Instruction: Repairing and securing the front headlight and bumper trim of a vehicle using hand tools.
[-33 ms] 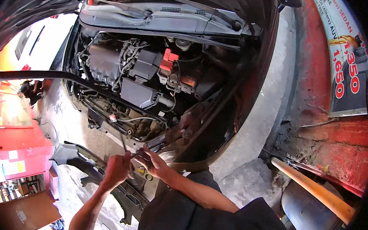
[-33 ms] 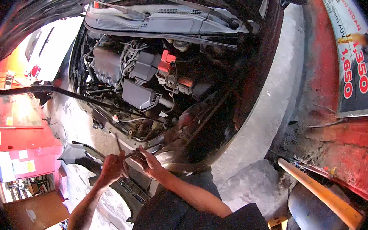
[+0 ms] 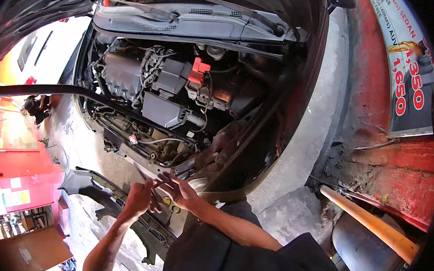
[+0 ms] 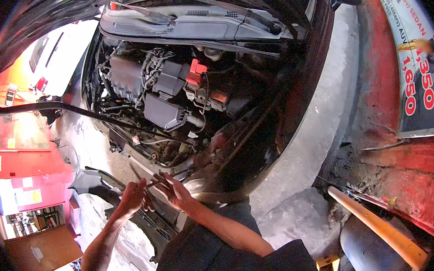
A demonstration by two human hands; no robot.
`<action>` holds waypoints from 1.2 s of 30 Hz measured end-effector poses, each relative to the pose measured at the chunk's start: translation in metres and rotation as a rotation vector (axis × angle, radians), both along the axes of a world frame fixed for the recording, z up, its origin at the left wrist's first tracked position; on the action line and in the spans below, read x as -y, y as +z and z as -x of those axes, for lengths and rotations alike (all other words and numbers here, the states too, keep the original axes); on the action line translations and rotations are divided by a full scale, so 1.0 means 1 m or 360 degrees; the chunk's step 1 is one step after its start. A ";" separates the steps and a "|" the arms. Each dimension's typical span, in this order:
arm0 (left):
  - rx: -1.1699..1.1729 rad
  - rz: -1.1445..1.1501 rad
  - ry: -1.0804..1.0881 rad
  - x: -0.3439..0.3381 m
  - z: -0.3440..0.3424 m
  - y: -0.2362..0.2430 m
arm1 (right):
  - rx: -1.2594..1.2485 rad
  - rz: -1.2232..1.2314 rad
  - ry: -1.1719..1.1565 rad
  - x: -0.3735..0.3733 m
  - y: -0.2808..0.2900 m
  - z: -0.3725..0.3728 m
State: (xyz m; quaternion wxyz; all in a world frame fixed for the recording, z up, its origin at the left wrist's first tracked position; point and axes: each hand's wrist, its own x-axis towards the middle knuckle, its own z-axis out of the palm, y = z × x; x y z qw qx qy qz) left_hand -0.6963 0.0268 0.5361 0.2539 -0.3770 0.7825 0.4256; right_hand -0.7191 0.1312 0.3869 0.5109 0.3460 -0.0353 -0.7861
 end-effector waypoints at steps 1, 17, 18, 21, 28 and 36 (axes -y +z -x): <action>0.0003 -0.0003 -0.0003 0.000 -0.002 0.000 | 0.0003 -0.0003 -0.0003 -0.001 -0.001 0.001; -0.0420 0.1266 -0.1375 -0.004 -0.002 -0.001 | 0.0027 0.0134 -0.0001 -0.002 -0.020 -0.003; -0.0211 0.0464 -0.0502 -0.003 -0.001 0.002 | 0.0087 0.0130 -0.0036 -0.004 -0.016 -0.003; -0.0037 -0.0588 0.0396 -0.008 0.007 0.026 | 0.0175 0.0151 -0.0090 -0.009 -0.012 0.001; -0.0626 0.1452 -0.2296 -0.026 0.020 0.059 | 0.0175 0.0358 -0.0180 -0.008 -0.038 -0.004; -0.0029 0.0062 0.0152 -0.017 0.013 0.003 | 0.0139 0.0276 -0.0111 -0.005 -0.022 -0.008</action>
